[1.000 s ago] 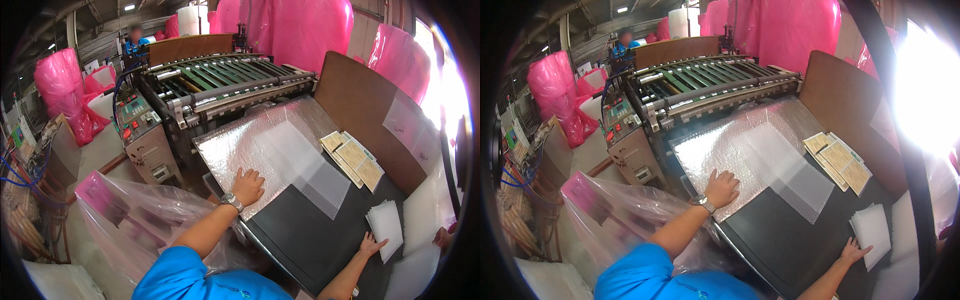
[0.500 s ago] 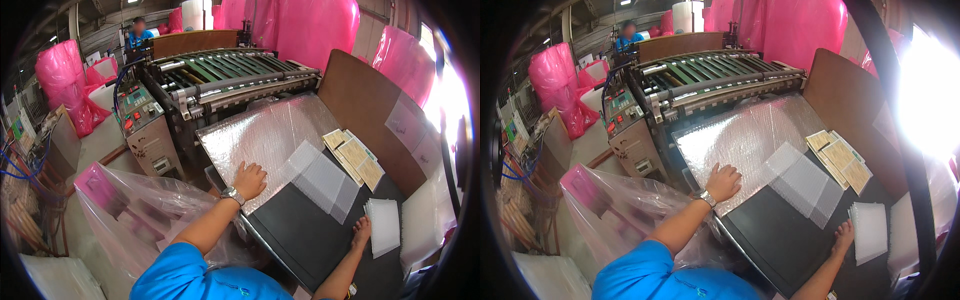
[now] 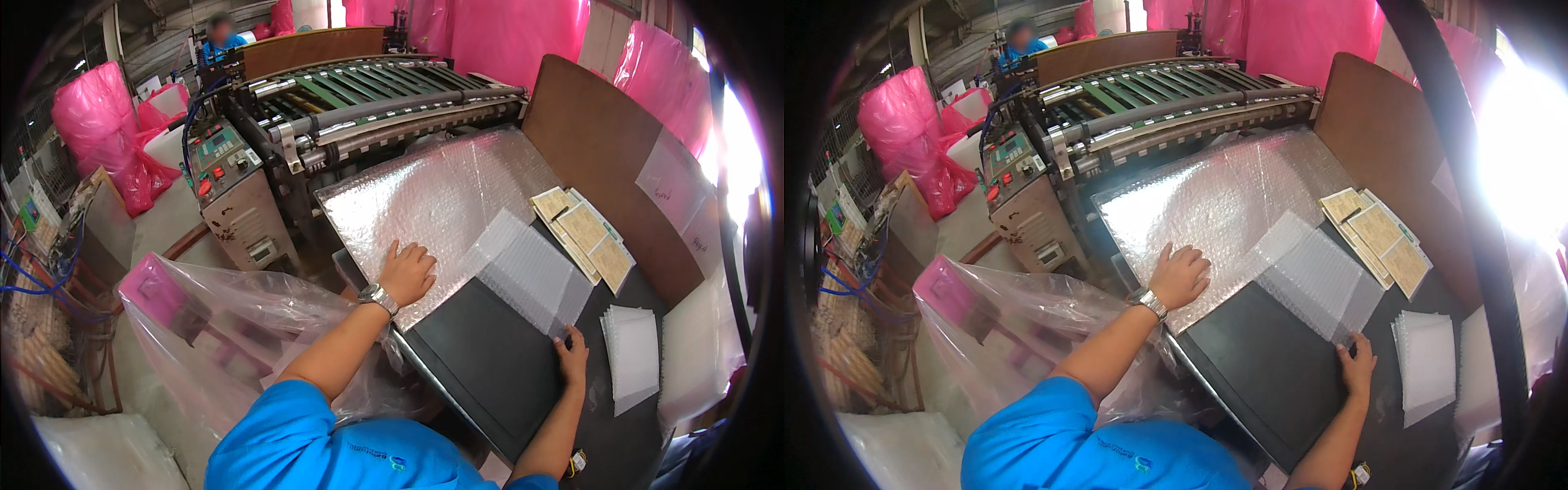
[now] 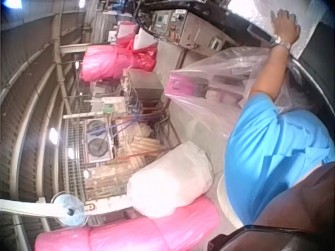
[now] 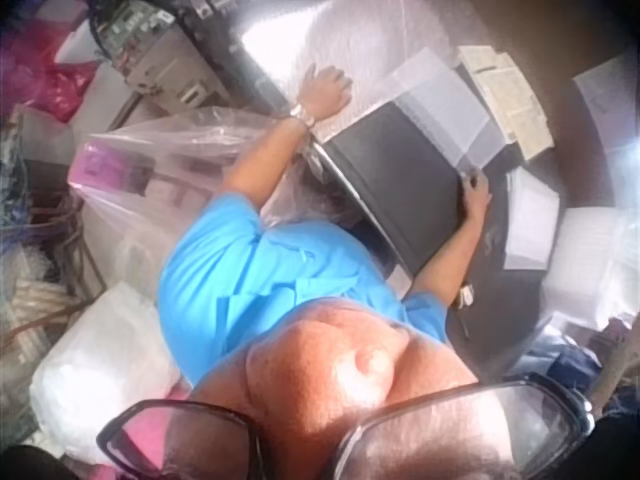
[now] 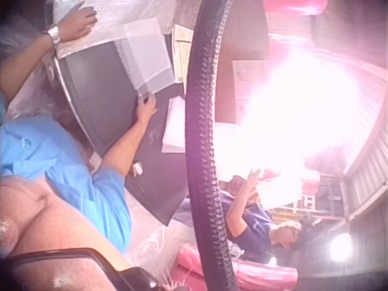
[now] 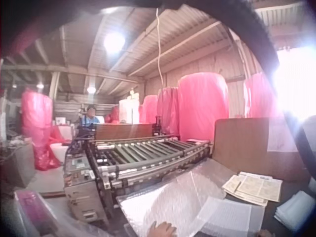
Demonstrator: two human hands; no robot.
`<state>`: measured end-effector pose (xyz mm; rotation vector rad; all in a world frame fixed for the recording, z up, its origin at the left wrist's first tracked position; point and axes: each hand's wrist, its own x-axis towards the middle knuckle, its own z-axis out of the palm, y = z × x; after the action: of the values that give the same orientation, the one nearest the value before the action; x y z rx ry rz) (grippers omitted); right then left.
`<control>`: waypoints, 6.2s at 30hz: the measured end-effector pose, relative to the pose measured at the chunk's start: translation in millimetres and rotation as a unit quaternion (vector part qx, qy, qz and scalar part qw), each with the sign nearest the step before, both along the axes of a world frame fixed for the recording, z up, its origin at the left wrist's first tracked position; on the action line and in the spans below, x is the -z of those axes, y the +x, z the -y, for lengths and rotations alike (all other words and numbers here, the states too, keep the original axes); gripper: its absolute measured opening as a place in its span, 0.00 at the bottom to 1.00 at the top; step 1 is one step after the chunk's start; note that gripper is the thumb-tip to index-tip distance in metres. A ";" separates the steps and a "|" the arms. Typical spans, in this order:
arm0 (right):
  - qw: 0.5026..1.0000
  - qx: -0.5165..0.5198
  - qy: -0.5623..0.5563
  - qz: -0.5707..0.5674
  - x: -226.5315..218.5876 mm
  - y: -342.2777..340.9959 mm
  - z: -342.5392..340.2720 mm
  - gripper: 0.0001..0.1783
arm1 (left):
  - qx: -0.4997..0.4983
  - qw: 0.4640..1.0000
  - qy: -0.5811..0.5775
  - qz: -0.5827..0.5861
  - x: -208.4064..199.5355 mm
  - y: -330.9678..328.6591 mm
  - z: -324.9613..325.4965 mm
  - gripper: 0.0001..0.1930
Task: The person repeatedly picks up sheets of bubble wrap from a table, folds them, and stacks them into a neat pile. Another person is visible in the background handling similar materials.
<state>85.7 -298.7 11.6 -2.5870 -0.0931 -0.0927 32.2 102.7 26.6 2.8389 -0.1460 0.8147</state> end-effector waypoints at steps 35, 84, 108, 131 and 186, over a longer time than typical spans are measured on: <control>0.999 0.015 -0.046 -0.020 -1.1 -1.8 -1.8 0.29 | -0.009 1.000 0.005 -0.012 -0.2 0.6 2.1 0.15; 0.999 -0.013 0.028 0.023 3.0 -0.5 6.6 0.08 | 0.021 0.994 -0.063 0.082 -3.3 -6.4 1.9 0.09; 0.999 0.049 0.003 0.017 0.4 2.2 -9.1 0.28 | 0.024 0.994 -0.069 0.080 -3.1 -6.8 1.4 0.09; 0.998 0.057 0.007 0.003 2.1 2.5 -9.6 0.41 | 0.030 0.993 -0.063 0.092 -4.3 -6.8 1.6 0.09; 0.635 -0.030 0.762 -0.121 24.9 15.6 -11.9 0.28 | 0.028 0.993 -0.072 0.092 -4.0 -7.3 1.6 0.09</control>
<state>101.3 -286.8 -13.4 -0.8369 0.0181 0.1578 24.9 101.1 30.6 2.6107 -0.1839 1.0295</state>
